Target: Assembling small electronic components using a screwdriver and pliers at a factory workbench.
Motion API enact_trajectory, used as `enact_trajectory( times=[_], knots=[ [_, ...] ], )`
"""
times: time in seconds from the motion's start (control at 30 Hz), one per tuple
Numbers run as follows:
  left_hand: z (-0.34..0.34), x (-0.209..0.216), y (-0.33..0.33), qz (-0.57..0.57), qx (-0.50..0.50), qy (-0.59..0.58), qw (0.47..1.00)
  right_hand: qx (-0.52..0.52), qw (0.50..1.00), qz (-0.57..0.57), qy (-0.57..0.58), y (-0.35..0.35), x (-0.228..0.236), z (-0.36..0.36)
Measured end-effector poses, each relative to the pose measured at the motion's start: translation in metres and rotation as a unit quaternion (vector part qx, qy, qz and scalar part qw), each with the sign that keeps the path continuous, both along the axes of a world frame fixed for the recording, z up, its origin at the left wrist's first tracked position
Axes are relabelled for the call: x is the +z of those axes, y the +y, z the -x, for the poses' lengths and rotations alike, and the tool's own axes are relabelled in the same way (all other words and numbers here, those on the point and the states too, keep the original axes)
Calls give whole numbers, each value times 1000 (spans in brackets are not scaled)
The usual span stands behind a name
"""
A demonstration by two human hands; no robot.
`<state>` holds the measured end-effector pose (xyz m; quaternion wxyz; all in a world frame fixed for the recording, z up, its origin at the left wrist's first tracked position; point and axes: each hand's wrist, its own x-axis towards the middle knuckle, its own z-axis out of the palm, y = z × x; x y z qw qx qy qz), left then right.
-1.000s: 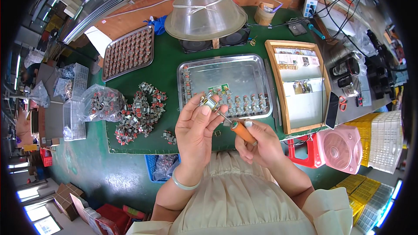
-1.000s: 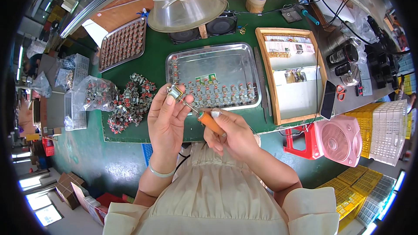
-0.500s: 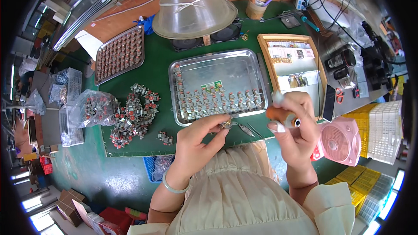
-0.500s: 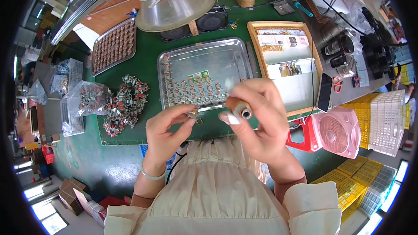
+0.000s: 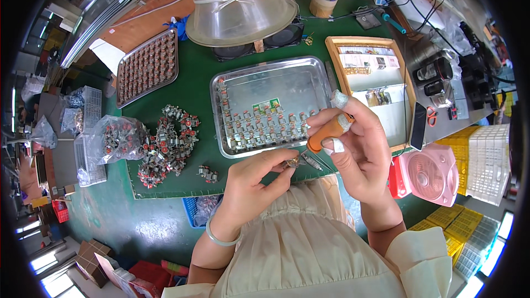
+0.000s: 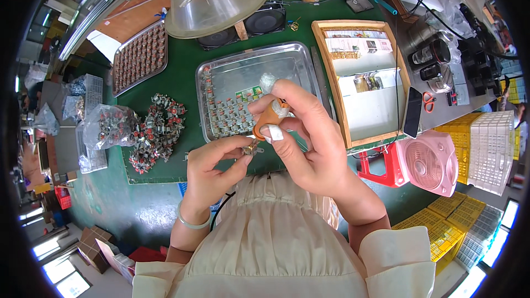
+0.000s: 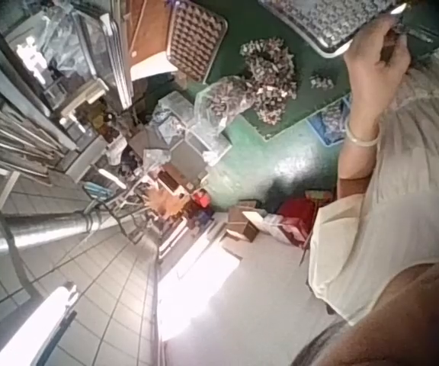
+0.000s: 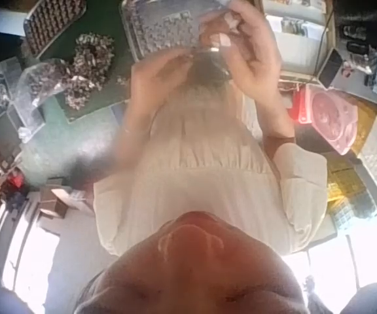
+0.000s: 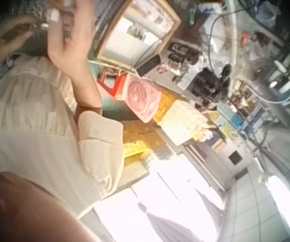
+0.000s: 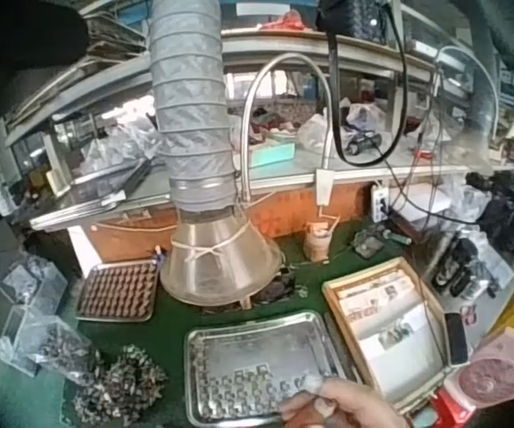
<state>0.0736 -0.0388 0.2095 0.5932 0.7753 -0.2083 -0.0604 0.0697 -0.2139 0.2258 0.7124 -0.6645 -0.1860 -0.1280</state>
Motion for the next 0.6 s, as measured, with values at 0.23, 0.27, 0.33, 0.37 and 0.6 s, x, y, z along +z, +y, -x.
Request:
enact_trajectory(
  times=[0.23,0.27,0.33,0.37,0.6],
  knots=[
    [-1,-3,-2,-19,7,-21,1000,-79,995,55,36,0,-1,-3],
    [-1,-3,-3,-19,7,-21,1000,-79,995,55,36,0,-1,-4],
    [0,-5,-3,-24,17,-21,999,-132,988,78,-1,3,-2,-6],
    [0,-6,-2,-25,18,-20,999,-132,988,78,0,3,-3,-6],
    [-4,-5,-3,-29,9,-27,999,-82,994,64,31,-2,2,-6]
  ],
)
